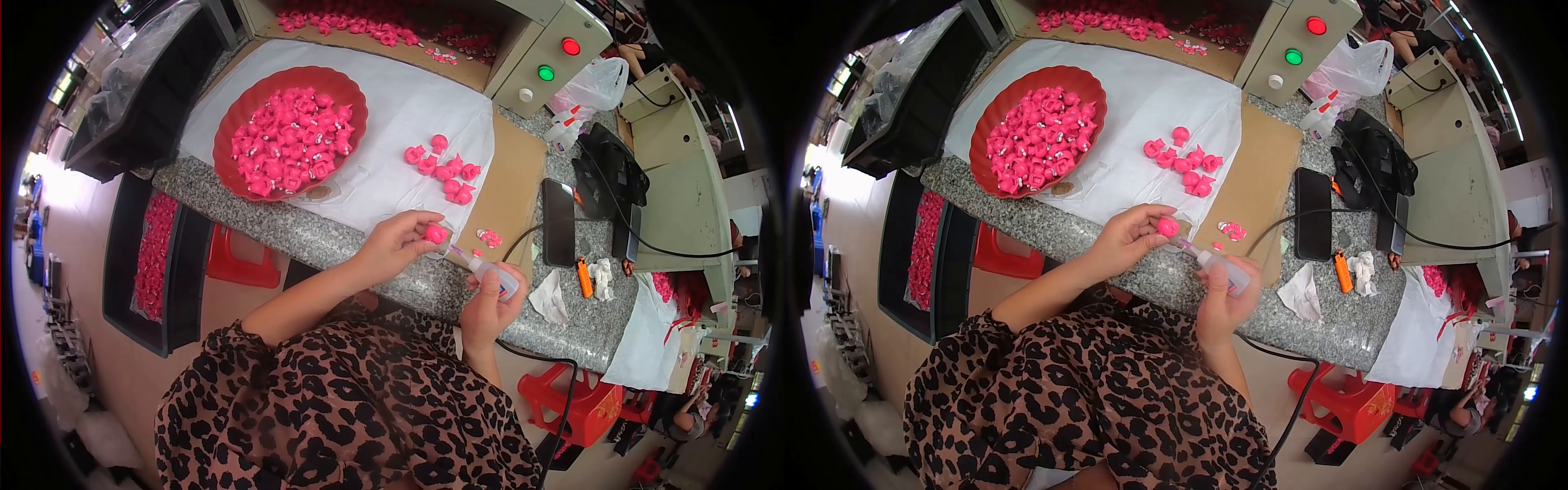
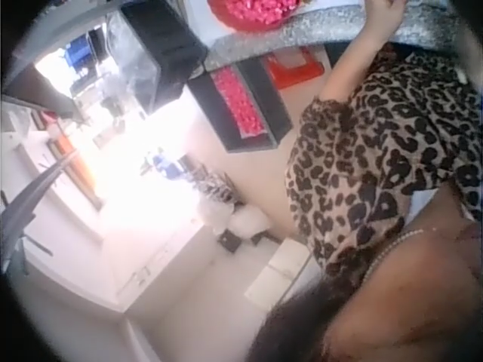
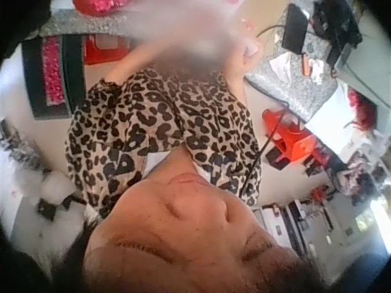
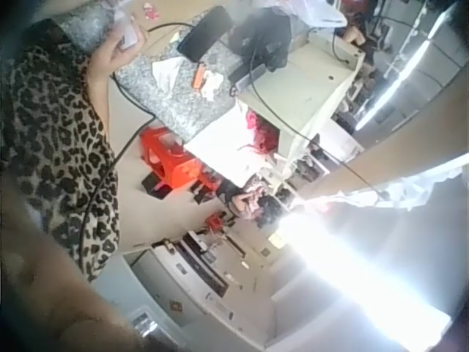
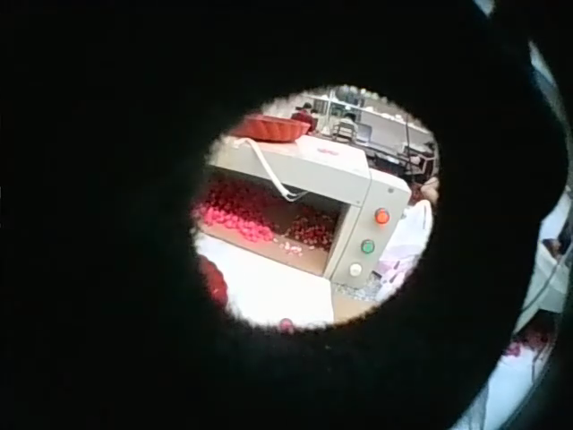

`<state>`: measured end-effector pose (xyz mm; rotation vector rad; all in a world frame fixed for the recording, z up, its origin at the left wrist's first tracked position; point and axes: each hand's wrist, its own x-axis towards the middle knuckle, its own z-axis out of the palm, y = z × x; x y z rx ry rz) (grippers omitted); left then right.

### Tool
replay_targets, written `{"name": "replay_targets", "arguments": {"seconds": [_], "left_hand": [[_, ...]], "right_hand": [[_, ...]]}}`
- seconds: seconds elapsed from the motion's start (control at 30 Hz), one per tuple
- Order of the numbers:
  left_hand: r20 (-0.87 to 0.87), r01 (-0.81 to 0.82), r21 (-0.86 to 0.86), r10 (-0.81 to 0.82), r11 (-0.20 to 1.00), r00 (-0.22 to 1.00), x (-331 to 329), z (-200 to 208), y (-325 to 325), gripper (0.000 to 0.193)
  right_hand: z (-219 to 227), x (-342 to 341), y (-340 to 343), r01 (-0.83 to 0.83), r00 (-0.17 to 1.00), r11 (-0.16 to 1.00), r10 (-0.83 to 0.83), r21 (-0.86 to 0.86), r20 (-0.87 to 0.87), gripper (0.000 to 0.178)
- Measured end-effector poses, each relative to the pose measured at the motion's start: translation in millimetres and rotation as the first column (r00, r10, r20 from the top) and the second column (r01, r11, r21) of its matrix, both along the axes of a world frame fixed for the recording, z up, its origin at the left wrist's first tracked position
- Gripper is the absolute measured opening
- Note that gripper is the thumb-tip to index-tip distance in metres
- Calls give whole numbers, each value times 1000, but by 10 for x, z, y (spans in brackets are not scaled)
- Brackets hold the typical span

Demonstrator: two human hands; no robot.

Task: The person applies glue to small pink plastic toy components with a glue bottle.

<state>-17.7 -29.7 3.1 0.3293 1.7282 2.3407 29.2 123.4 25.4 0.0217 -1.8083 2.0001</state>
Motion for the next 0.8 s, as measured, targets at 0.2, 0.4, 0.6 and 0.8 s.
{"name": "replay_targets", "arguments": {"seconds": [0.2, 0.4, 0.6, 0.8], "left_hand": [[23, 205, -135, -203, 970, 979, -72, 80, -135, 25], [-119, 191, -258, -228, 947, 966, -72, 86, -141, 25], [-168, 174, -259, -221, 950, 961, -78, 33, -133, 25], [-171, 177, -263, -226, 949, 959, -72, 52, -136, 25]], "right_hand": [[44, -65, 99, 17, 998, 994, -11, -106, 63, 18], [50, -65, 101, -4, 998, 999, 6, -39, 64, 16], [60, -69, 86, -12, 996, 1000, 14, -28, 87, 15], [33, -72, 97, -15, 996, 1000, 17, -20, 92, 15]]}}
